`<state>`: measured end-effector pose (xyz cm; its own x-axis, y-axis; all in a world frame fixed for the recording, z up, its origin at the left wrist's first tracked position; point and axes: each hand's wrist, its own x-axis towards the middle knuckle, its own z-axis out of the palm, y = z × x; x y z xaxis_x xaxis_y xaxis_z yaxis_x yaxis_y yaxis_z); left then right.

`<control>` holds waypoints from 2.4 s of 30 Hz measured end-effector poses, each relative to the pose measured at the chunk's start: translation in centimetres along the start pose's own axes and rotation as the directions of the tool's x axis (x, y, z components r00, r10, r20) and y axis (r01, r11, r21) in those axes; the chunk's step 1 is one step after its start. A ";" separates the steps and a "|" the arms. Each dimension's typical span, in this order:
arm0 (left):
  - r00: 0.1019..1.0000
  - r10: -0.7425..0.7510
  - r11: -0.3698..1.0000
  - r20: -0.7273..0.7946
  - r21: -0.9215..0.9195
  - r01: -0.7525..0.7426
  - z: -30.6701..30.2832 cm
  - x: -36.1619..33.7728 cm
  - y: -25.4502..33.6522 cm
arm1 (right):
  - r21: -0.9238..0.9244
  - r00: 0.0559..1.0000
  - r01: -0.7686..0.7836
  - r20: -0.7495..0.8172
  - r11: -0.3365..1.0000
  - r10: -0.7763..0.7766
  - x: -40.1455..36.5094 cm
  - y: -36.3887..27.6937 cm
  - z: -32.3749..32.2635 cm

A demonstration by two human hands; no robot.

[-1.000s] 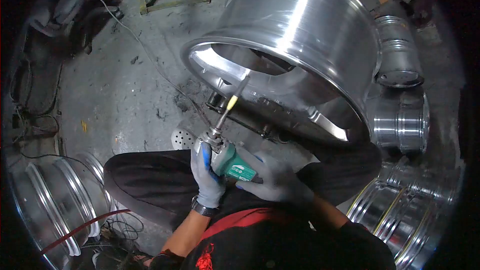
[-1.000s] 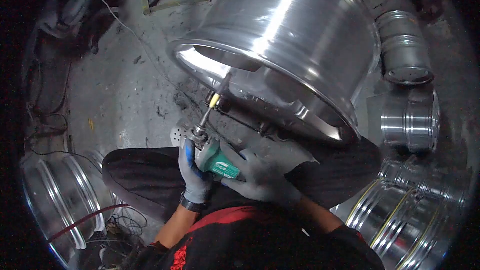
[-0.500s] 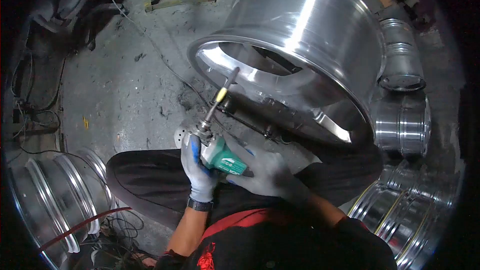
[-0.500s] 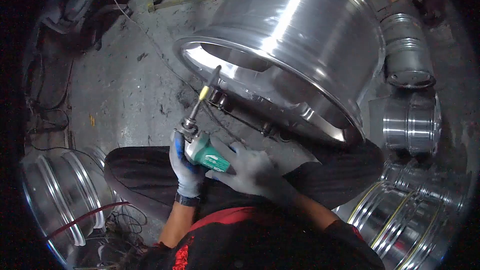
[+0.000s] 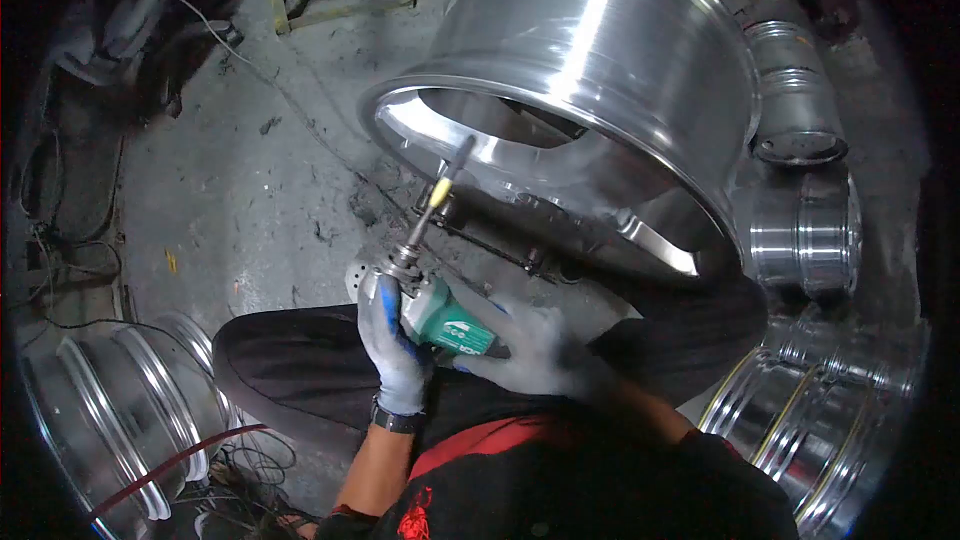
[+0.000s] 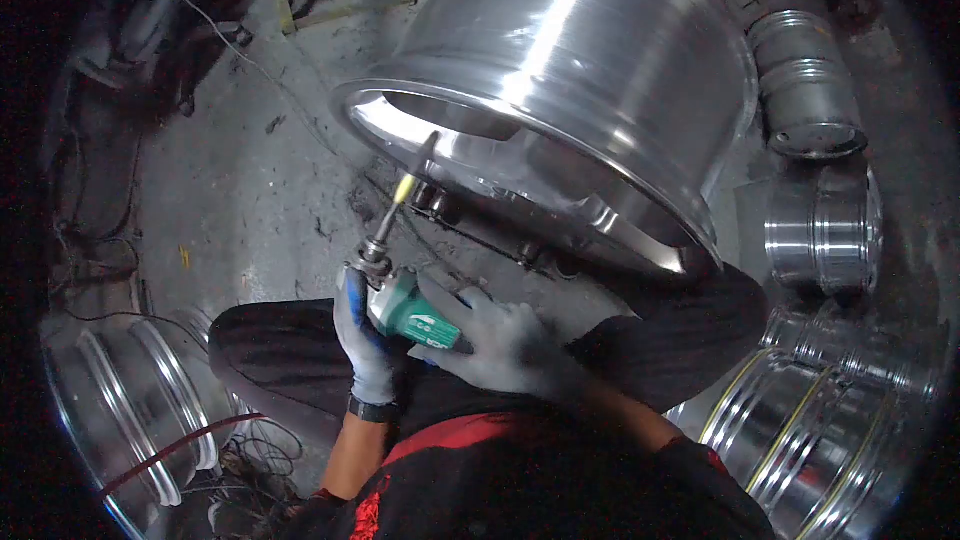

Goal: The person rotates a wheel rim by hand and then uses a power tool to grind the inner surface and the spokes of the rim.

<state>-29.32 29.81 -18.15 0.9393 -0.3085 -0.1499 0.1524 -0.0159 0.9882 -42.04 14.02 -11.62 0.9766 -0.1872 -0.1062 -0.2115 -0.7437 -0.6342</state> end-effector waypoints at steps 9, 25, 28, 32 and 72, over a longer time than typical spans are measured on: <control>0.962 0.259 0.884 0.081 0.381 -0.270 -0.5 -0.2 0.5 | 0.059 0.997 0.067 -0.049 0.996 -0.064 0.2 0.3 0.3; 0.990 0.133 0.972 -0.042 0.201 -0.122 -0.6 0.2 2.8 | 0.104 0.987 0.145 -0.079 0.984 -0.137 1.8 0.5 0.5; 0.965 0.253 0.915 -0.063 0.341 -0.217 -1.0 1.5 3.1 | 0.181 0.984 0.178 -0.058 0.967 -0.170 3.6 0.0 0.2; 0.985 0.125 0.979 -0.121 0.175 -0.103 -1.1 2.0 3.2 | 0.197 0.990 0.068 0.106 0.978 -0.091 4.3 -0.2 -0.2; 0.987 -0.145 0.967 -0.071 -0.222 0.126 -1.3 1.1 2.0 | 0.131 0.994 0.105 -0.017 0.986 -0.104 2.5 0.1 0.5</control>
<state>-27.55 30.72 -16.37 0.9268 -0.2348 -0.2931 0.3337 0.1568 0.9295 -39.58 13.80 -12.29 0.9924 -0.1201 -0.0264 -0.1006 -0.6689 -0.7365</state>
